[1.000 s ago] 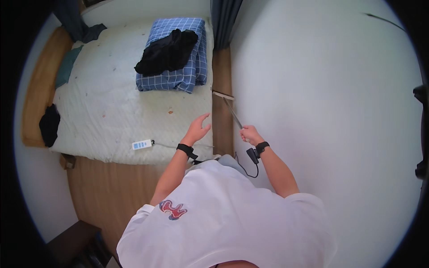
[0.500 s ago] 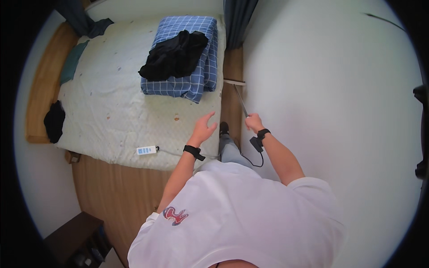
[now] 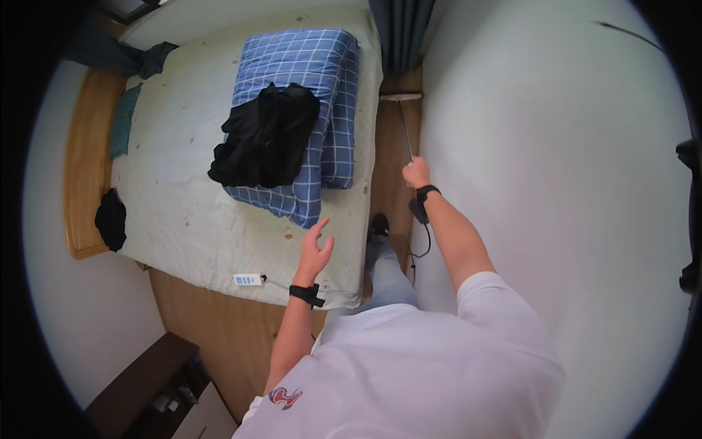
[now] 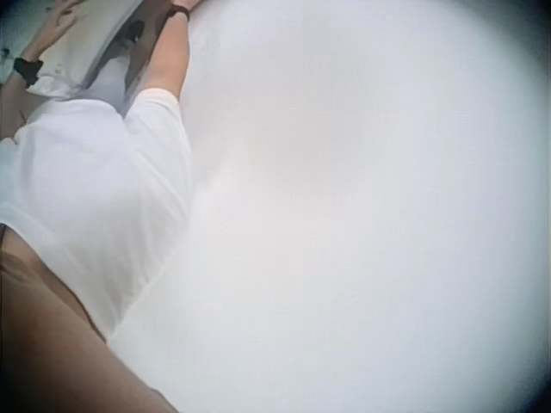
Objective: The person sweeps a bedroom floor with a broom, gathering debris into a dustpan. They then switch to a mop and wipe the floor near the door and desk area.
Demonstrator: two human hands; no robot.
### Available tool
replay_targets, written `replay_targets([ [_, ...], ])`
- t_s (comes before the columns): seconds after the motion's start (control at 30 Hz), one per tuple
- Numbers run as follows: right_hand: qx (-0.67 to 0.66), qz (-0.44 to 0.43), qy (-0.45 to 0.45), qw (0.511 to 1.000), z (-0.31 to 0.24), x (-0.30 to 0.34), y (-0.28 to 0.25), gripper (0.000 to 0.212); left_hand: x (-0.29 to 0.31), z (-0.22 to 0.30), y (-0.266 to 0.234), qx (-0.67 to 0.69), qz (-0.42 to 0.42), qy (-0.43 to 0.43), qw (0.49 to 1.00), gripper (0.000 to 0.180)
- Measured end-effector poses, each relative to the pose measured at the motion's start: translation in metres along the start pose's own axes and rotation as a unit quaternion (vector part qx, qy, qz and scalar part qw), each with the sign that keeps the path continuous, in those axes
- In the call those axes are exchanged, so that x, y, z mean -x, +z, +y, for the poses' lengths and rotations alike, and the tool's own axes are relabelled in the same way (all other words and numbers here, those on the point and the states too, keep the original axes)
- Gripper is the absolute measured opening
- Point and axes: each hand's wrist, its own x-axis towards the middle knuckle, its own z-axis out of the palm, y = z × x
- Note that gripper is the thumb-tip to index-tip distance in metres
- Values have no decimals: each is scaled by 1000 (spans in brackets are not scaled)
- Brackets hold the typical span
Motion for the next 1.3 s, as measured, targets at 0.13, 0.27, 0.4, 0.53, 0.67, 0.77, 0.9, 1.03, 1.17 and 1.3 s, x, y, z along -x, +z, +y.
replay_targets([
  [0.13, 63, 32, -26, 997, -17, -86, 2, 19, -5, -17, 6, -20, 27, -47, 998, 45],
  [0.27, 131, 62, -84, 986, -25, -166, 12, 20, -10, -31, 12, -22, 24, -104, 994, 45],
  [0.4, 81, 65, -16, 994, -43, -211, -4, 19, -23, -36, 11, -62, -12, -123, 990, 46],
  [0.53, 103, 29, -19, 994, -51, -244, 3, 21, -16, -44, 19, -3, 37, -180, 983, 47],
  [0.67, 63, 9, 41, 997, -31, -278, 13, 23, -64, 2, 29, 55, 56, -140, 987, 53],
  [0.77, 103, -15, 88, 991, -28, -268, 24, 20, -108, 38, 39, 56, 9, -58, 997, 57],
  [0.9, 107, -30, 122, 986, -15, -247, 38, 21, -153, 72, 55, 43, -15, 51, 998, 58],
  [1.03, 132, -56, 129, 981, -2, -218, 47, 22, -178, 99, 65, 43, -30, 108, 993, 58],
  [1.17, 114, -68, 147, 980, 8, -170, 40, 22, -181, 107, 74, 44, -46, 139, 988, 57],
  [1.3, 100, -64, 153, 981, 27, -131, 37, 23, -168, 101, 81, 30, -46, 159, 986, 56],
])
